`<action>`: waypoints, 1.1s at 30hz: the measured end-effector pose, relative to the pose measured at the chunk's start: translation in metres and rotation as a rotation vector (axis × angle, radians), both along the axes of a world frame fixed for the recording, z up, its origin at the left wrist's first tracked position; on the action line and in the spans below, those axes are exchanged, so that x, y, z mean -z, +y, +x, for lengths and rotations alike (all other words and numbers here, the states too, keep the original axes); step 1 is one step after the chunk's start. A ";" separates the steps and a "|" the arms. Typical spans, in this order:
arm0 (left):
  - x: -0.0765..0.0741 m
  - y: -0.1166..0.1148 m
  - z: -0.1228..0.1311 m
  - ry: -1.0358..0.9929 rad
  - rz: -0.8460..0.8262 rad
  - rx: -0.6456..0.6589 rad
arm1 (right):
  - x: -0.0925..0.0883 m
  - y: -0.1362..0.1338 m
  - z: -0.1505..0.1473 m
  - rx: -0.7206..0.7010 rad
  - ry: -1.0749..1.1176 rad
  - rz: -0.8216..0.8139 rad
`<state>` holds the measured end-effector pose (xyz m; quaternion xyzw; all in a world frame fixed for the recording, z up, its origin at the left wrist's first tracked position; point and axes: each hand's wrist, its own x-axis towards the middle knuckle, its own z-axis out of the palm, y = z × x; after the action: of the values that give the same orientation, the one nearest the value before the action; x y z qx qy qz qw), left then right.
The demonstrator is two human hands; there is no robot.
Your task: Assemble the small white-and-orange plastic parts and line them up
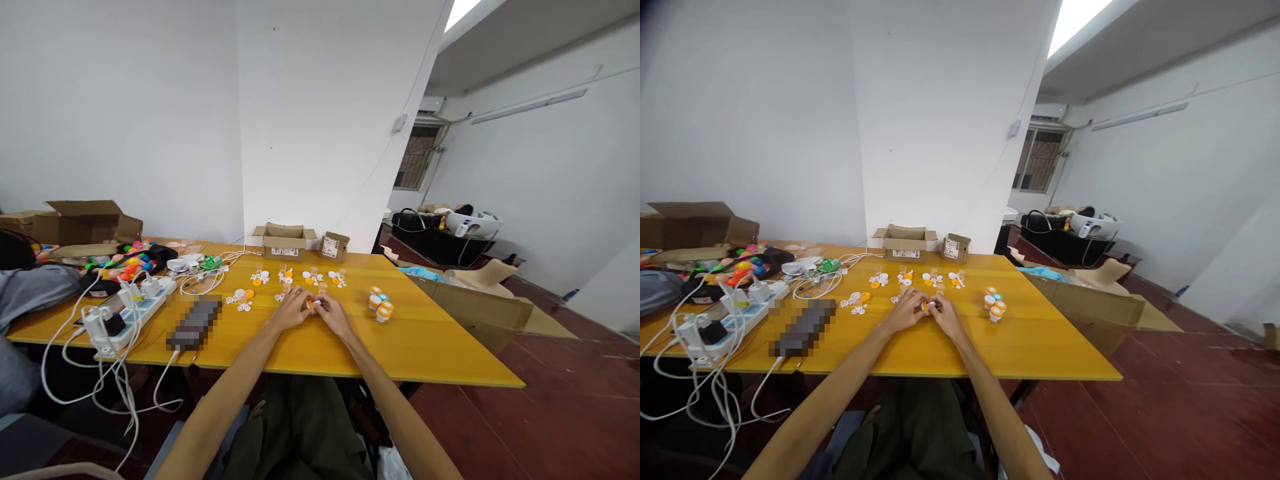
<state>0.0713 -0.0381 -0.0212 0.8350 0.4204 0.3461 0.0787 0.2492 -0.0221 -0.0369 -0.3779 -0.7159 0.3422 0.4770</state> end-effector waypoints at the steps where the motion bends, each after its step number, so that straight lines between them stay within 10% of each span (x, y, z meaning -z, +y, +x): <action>1: 0.000 0.000 0.000 0.012 -0.001 0.003 | 0.001 0.000 0.000 -0.005 -0.007 0.001; 33: -0.004 -0.001 -0.001 0.005 -0.062 0.003 | -0.002 -0.003 0.001 0.063 0.116 0.008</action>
<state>0.0706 -0.0386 -0.0169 0.8336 0.4301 0.3306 0.1041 0.2501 -0.0251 -0.0344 -0.3778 -0.6763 0.3454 0.5296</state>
